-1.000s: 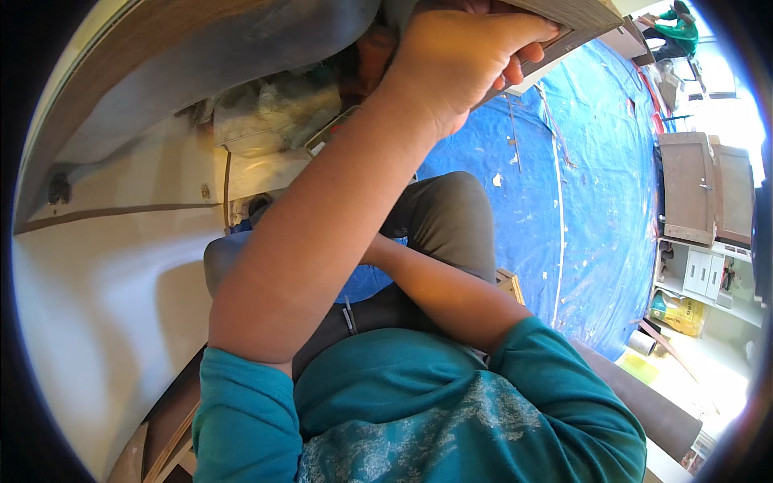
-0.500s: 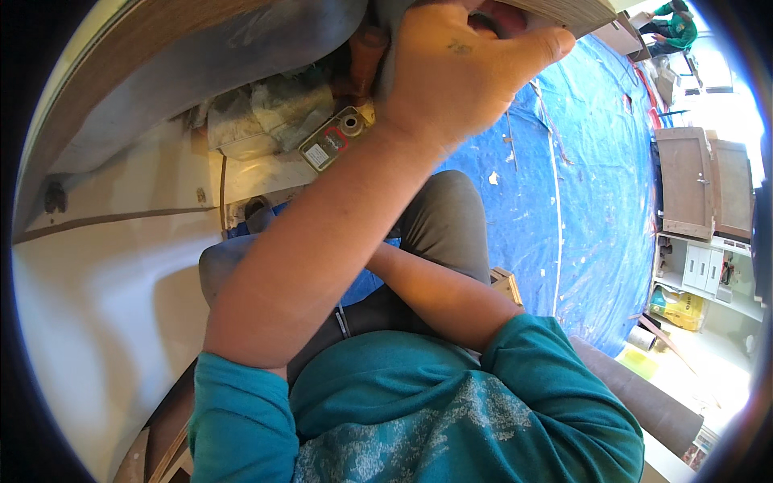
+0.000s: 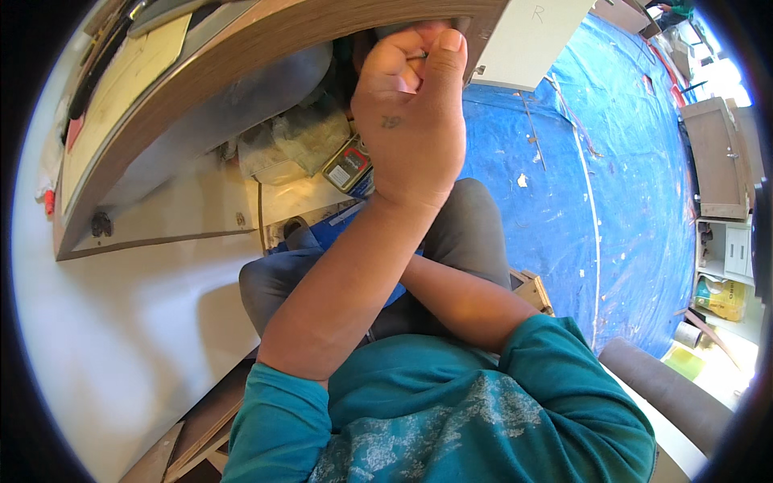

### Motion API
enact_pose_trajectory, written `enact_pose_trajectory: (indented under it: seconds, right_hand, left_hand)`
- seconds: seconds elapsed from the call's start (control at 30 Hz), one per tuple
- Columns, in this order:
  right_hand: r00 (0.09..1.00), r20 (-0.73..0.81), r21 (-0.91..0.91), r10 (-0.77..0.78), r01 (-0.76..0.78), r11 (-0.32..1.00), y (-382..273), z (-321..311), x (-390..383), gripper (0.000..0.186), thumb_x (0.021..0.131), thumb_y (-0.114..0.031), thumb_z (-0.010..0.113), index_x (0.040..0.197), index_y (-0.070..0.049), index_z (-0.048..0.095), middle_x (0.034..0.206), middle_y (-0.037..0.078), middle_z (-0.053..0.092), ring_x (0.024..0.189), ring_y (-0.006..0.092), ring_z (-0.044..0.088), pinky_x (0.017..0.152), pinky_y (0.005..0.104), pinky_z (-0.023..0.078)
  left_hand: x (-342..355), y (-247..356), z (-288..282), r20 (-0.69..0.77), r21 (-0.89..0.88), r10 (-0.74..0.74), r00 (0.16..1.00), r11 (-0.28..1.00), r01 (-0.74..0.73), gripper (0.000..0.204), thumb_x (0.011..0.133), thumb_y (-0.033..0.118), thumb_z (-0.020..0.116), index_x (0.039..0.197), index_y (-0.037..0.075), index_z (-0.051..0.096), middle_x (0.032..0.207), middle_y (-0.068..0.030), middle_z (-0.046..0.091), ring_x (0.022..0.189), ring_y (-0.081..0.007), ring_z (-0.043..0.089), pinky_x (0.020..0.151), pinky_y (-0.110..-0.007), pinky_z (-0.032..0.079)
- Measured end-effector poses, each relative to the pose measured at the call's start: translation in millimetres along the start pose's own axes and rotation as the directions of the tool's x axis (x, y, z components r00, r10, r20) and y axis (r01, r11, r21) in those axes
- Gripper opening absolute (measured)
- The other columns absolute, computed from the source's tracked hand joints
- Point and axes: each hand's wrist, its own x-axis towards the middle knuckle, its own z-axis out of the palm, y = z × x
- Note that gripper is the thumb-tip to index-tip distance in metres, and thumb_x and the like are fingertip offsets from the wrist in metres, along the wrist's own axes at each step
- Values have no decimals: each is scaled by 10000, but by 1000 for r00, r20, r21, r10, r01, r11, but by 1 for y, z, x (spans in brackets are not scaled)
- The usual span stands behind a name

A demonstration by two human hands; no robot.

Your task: The person is repairing a wooden cabinet. They use a chisel to scrape the edge of the cabinet and then use a sanding block to smooth the surface.

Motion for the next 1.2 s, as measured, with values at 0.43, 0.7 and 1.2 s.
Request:
enact_pose_trajectory:
  seconds: [0.43, 0.7, 1.2]
  right_hand:
    - [989, 114, -414, -95, 135, 900, -7, 20, 15, 411, 1029, -280, 600, 1366, -46, 568, 1243, 109, 637, 1080, 196, 601, 978, 368, 476]
    - [993, 80, -744, -85, 116, 658, -26, 38, 10, 421, 1019, -325, 597, 1323, -34, 590, 1147, 132, 674, 973, 234, 641, 893, 393, 510]
    - [992, -75, -750, -98, 9, 661, -77, 76, -10, 459, 1032, -409, 544, 1235, -4, 614, 829, 143, 711, 634, 256, 687, 621, 403, 567]
  left_hand:
    - [4, 5, 13, -5, 5, 3, 1000, 1000, -3, 197, 875, 173, 795, 1007, 58, 704, 929, 20, 690, 832, -58, 542, 749, -234, 388]
    - [1, 6, 8, -11, -63, 13, 1000, 998, -13, 156, 916, 160, 736, 1023, 54, 697, 955, 18, 674, 882, -81, 541, 801, -270, 403]
    - [-18, 54, -17, -4, -133, -247, 969, 961, 244, 353, 998, 193, 590, 1303, 18, 629, 1165, -43, 656, 1031, -165, 537, 901, -333, 412]
